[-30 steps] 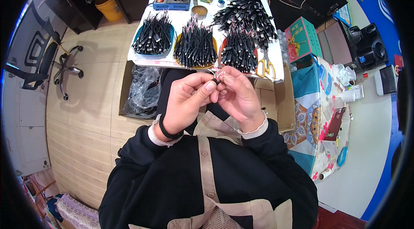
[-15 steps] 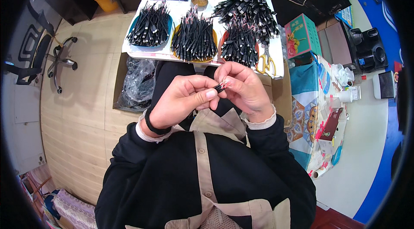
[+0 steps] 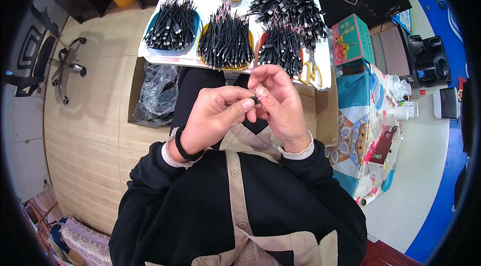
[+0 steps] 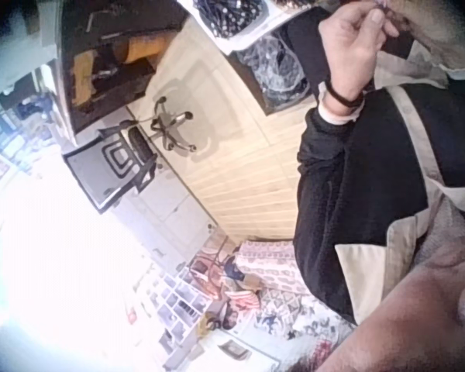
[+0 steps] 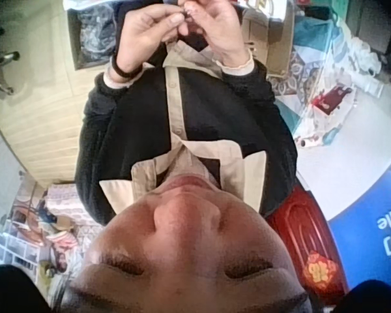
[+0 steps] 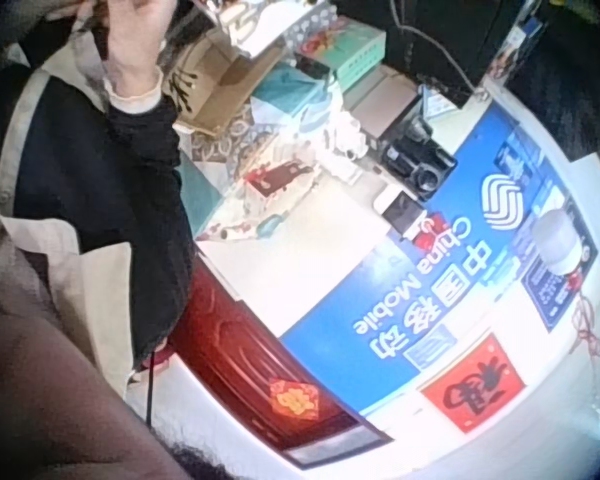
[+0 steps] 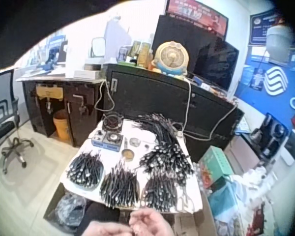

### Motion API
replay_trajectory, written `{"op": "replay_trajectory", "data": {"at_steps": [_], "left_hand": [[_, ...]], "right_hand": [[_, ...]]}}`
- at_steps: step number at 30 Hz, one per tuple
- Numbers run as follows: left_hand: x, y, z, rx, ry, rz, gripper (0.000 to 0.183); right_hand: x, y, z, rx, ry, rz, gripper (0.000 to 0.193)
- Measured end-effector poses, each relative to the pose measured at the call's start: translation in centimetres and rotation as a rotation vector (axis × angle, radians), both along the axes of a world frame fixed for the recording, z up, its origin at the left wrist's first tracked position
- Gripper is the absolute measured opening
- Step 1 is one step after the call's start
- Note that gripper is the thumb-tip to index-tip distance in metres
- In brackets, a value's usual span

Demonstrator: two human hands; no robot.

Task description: The person repeatedly picks black cables from trays, strips the ends, and inserts small white connectors into the exposed wires. They place finished cables into a separate tray on the table. The process is repeated continuously throughout the clip.

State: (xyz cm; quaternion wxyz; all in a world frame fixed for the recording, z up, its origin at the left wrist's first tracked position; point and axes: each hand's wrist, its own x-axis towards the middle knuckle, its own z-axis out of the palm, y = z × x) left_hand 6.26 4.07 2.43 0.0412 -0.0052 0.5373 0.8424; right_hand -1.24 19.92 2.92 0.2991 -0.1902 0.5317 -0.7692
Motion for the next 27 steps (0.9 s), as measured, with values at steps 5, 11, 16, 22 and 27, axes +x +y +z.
{"op": "replay_trajectory", "data": {"at_steps": [5, 11, 16, 22, 27], "left_hand": [[-0.2, 0.4, -0.2, 0.034, 0.018, 0.02, 0.016], [0.3, 0.0, 0.2, 0.023, 0.01, 0.029, 0.016], [0.5, 0.1, 0.4, 0.011, 0.018, 0.023, 0.016], [0.7, 0.1, 0.4, 0.014, 0.041, 0.002, 0.016], [0.8, 0.1, 0.6, 0.039, 0.033, -0.02, 0.016]], "right_hand": [[-0.7, 0.7, -0.6, -0.14, -0.207, 0.111, 0.036], [-0.2, 1.2, -0.3, -0.07, -0.1, 0.043, 0.021], [-0.8, 1.4, 0.0, -0.082, 0.121, 0.039, 0.011], [-0.4, 1.4, 0.0, -0.092, 0.033, 0.038, 0.013], [-0.6, 1.4, 0.3, -0.06, 0.259, 0.033, 0.014]]}}
